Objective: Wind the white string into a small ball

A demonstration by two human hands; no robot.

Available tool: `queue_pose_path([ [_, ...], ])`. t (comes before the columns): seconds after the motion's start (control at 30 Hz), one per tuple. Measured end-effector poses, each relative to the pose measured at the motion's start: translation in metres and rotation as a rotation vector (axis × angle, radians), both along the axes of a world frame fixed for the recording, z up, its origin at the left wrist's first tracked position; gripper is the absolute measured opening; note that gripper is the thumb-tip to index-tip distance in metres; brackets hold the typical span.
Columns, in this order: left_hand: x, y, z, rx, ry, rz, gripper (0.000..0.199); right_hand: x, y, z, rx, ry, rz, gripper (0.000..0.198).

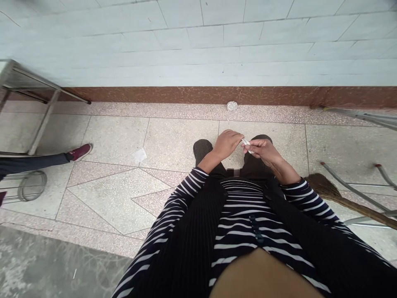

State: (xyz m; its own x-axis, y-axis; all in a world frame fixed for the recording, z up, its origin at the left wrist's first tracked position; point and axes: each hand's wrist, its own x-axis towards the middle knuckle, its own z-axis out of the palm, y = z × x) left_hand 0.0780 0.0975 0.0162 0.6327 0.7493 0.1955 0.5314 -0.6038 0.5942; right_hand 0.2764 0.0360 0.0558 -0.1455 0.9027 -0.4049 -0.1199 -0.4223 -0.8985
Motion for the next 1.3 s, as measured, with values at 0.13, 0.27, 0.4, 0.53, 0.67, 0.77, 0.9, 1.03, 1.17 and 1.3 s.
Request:
queue_pose_path([
  [0.13,0.005,-0.005,-0.006,-0.24,-0.1,0.083,0.031,-0.002,-0.002,0.002,0.067,0.071,0.006,0.038],
  [0.27,0.009,-0.014,-0.01,-0.524,-0.23,0.179,0.034,-0.005,-0.004,-0.002,0.144,0.091,-0.089,0.037],
  [0.4,0.01,-0.031,-0.013,-0.675,-0.246,0.15,0.035,-0.005,0.0,-0.014,0.228,0.011,-0.202,0.041],
  [0.53,0.009,-0.043,-0.012,-0.696,-0.166,0.108,0.029,-0.003,0.009,-0.037,0.28,-0.182,-0.3,0.053],
  [0.67,0.004,-0.039,-0.001,-0.685,-0.162,0.089,0.03,0.001,0.012,-0.057,0.323,-0.519,-0.149,0.052],
  [0.77,-0.003,-0.026,0.006,-0.679,-0.179,0.11,0.037,0.004,0.006,-0.063,0.388,-0.754,0.054,0.037],
  [0.9,-0.012,-0.01,0.001,-0.703,-0.29,0.125,0.041,-0.001,-0.009,-0.061,0.43,-0.779,0.205,0.032],
  [1.03,-0.016,0.0,-0.016,-0.718,-0.25,0.146,0.046,-0.013,-0.024,-0.053,0.393,-0.57,0.241,0.026],
  [1.17,-0.017,0.002,-0.028,-0.665,-0.075,0.157,0.046,-0.02,-0.028,-0.045,0.133,-0.276,0.188,0.045],
  [1.3,-0.016,-0.009,-0.03,-0.394,-0.074,0.158,0.029,-0.02,-0.024,-0.036,-0.05,-0.039,0.063,0.057],
])
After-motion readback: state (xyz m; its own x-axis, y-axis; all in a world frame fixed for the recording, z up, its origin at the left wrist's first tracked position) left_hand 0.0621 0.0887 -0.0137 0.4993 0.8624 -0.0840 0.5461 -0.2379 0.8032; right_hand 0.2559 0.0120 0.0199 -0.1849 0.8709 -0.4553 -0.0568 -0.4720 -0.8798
